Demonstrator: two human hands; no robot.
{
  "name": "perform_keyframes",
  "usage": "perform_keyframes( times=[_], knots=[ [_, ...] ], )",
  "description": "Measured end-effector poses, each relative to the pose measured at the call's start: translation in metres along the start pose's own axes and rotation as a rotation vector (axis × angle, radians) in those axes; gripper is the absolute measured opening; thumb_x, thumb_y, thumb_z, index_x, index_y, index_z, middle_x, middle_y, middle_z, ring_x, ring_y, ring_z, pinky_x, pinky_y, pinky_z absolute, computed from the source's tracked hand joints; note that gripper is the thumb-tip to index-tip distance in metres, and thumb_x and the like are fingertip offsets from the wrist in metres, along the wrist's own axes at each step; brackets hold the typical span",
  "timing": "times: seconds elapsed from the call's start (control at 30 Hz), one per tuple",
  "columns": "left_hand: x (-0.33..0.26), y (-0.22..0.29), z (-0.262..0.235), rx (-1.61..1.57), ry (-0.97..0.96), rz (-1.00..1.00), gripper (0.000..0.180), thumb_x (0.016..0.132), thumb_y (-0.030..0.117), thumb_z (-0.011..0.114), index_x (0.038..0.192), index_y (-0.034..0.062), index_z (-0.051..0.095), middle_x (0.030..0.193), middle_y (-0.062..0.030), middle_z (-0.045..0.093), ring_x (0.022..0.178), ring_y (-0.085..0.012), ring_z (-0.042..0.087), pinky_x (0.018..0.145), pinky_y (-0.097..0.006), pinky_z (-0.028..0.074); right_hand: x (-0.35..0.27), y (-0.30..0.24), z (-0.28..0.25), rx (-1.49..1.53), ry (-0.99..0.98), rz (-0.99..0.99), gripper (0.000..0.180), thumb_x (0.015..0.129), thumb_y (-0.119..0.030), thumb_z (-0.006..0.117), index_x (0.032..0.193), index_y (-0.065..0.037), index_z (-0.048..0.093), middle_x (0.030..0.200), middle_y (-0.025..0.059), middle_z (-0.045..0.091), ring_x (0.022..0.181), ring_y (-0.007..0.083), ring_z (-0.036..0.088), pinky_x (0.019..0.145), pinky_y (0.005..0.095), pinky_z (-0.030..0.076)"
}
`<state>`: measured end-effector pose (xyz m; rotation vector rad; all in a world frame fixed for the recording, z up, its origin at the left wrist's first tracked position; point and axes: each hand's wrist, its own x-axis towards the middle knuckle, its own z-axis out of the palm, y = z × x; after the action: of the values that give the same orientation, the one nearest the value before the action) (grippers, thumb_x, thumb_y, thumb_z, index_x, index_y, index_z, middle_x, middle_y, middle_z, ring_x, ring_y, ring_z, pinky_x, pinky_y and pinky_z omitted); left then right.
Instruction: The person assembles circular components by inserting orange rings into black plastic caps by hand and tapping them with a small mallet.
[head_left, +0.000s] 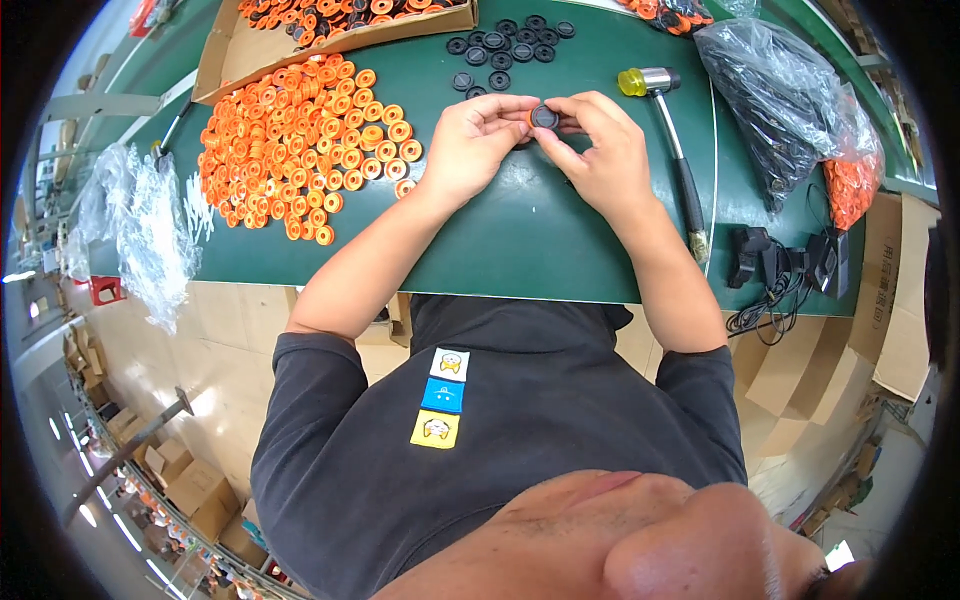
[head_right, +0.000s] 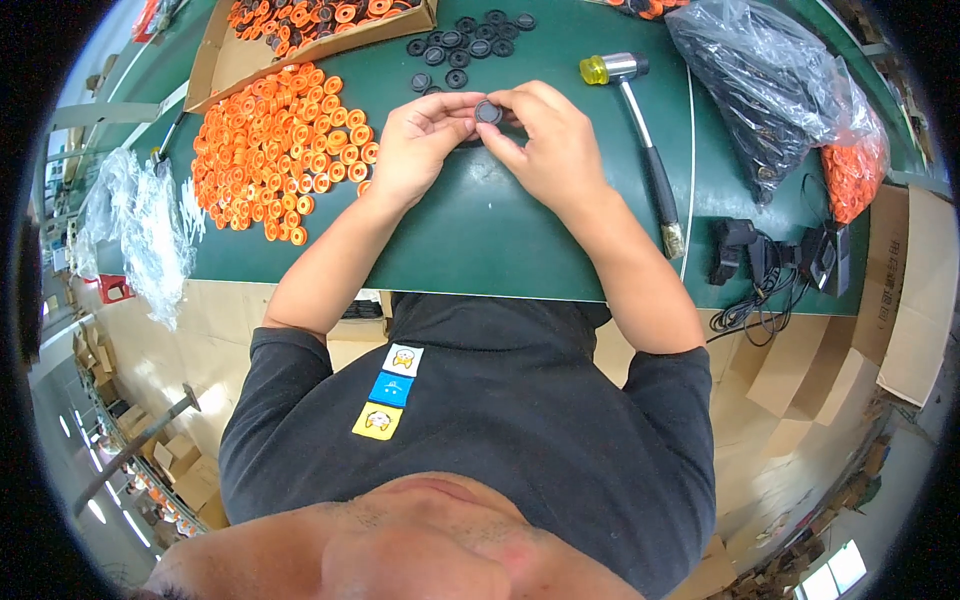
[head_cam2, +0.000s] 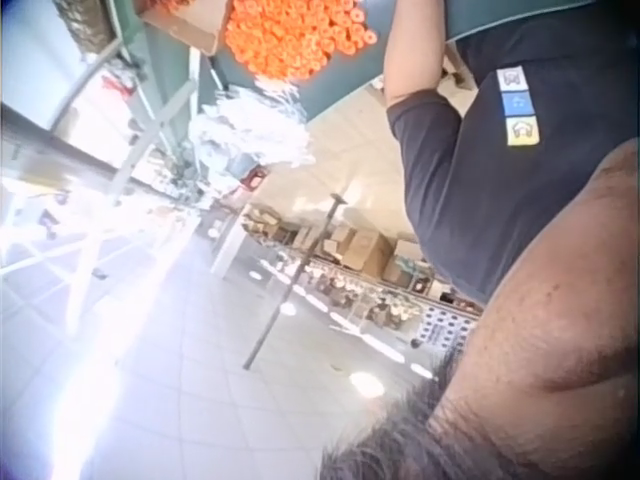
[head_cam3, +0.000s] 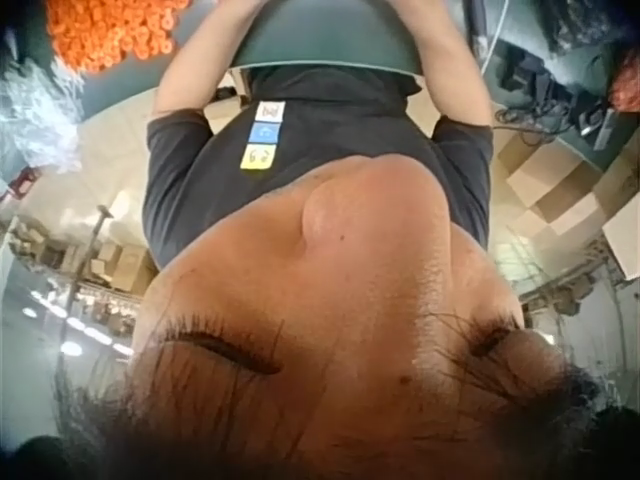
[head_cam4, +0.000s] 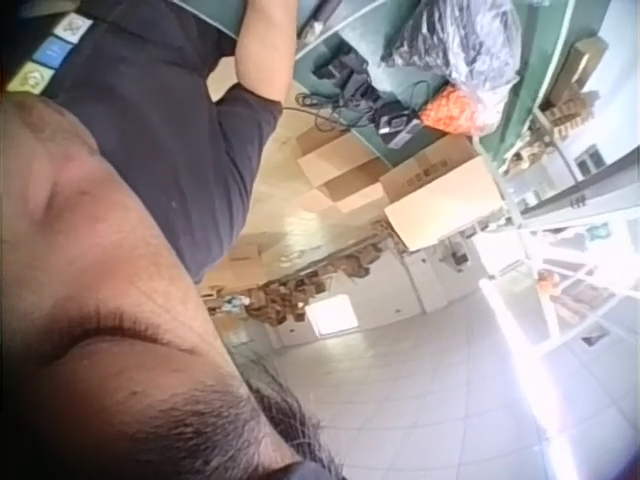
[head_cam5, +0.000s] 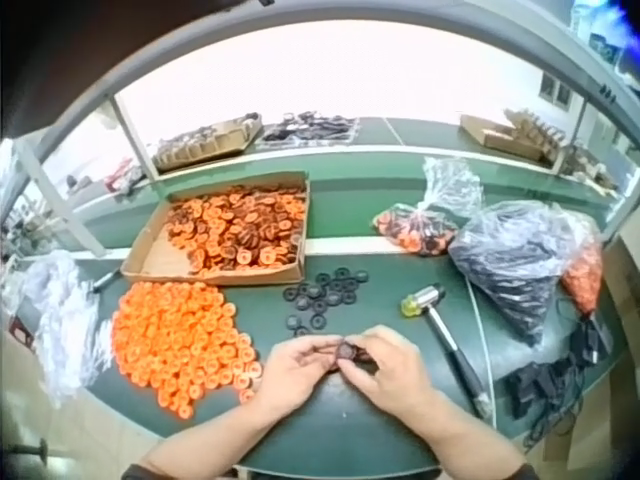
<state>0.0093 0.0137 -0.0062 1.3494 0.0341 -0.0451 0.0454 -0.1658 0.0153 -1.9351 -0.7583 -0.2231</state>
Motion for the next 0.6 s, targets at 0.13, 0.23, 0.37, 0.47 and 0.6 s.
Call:
perform_keyframes(
  times=[0.13, 0.23, 0.37, 0.47, 0.6],
  knots=[
    [-0.0004, 0.0002, -0.0003, -0.057, -0.012, -0.034, 0.03, 0.094, -0.005, 0.059, 0.124, -0.0081, 0.062, 0.112, -0.0144, 0.069, 0.101, -0.0168, 0.067, 0.092, -0.029, 0.055, 0.0022, -0.0032, -0.0014, 0.153, 0.046, 0.154, 0.027, 0.08, -0.006, 0.078, 0.105, 0.001, 0.069, 0.099, 0.0119, 0.067, 0.084, 0.0208, 0.072, 0.075, 0.0301, 0.061],
    [-0.0004, 0.0022, 0.0007, -0.088, -0.018, -0.051, 0.031, 0.095, -0.004, 0.06, 0.125, -0.008, 0.061, 0.113, -0.0142, 0.069, 0.102, -0.0172, 0.067, 0.094, -0.03, 0.055, 0.0036, -0.0038, -0.0003, 0.105, 0.049, 0.072, 0.027, 0.079, -0.006, 0.079, 0.103, 0.001, 0.069, 0.099, 0.0114, 0.067, 0.083, 0.0207, 0.071, 0.074, 0.0304, 0.06],
    [-0.0007, 0.0012, -0.0007, -0.087, -0.035, -0.032, 0.031, 0.095, -0.004, 0.059, 0.126, -0.0073, 0.062, 0.112, -0.0124, 0.069, 0.1, -0.016, 0.067, 0.093, -0.029, 0.055, 0.0025, 0.0015, 0.0003, -0.018, -0.001, -0.033, 0.029, 0.078, -0.005, 0.08, 0.104, 0.0, 0.07, 0.099, 0.0111, 0.067, 0.083, 0.0212, 0.07, 0.072, 0.0312, 0.059],
    [-0.0015, 0.0015, -0.0021, -0.026, -0.033, -0.047, 0.03, 0.095, -0.004, 0.059, 0.125, -0.007, 0.062, 0.112, -0.0113, 0.069, 0.1, -0.0151, 0.066, 0.092, -0.028, 0.055, 0.0019, 0.0019, 0.0007, -0.046, -0.019, -0.065, 0.03, 0.076, -0.006, 0.081, 0.104, -0.001, 0.071, 0.097, 0.0113, 0.067, 0.082, 0.023, 0.068, 0.071, 0.0324, 0.057],
    [-0.0016, 0.0003, -0.002, -0.015, -0.011, -0.004, 0.027, 0.096, 0.0, 0.06, 0.122, -0.0078, 0.064, 0.109, -0.0114, 0.071, 0.096, -0.0127, 0.068, 0.088, -0.027, 0.056, 0.0017, 0.0028, 0.0002, -0.11, -0.023, -0.111, 0.029, 0.075, -0.007, 0.082, 0.102, -0.001, 0.071, 0.094, 0.0113, 0.067, 0.082, 0.0264, 0.068, 0.071, 0.0336, 0.057]
  ],
)
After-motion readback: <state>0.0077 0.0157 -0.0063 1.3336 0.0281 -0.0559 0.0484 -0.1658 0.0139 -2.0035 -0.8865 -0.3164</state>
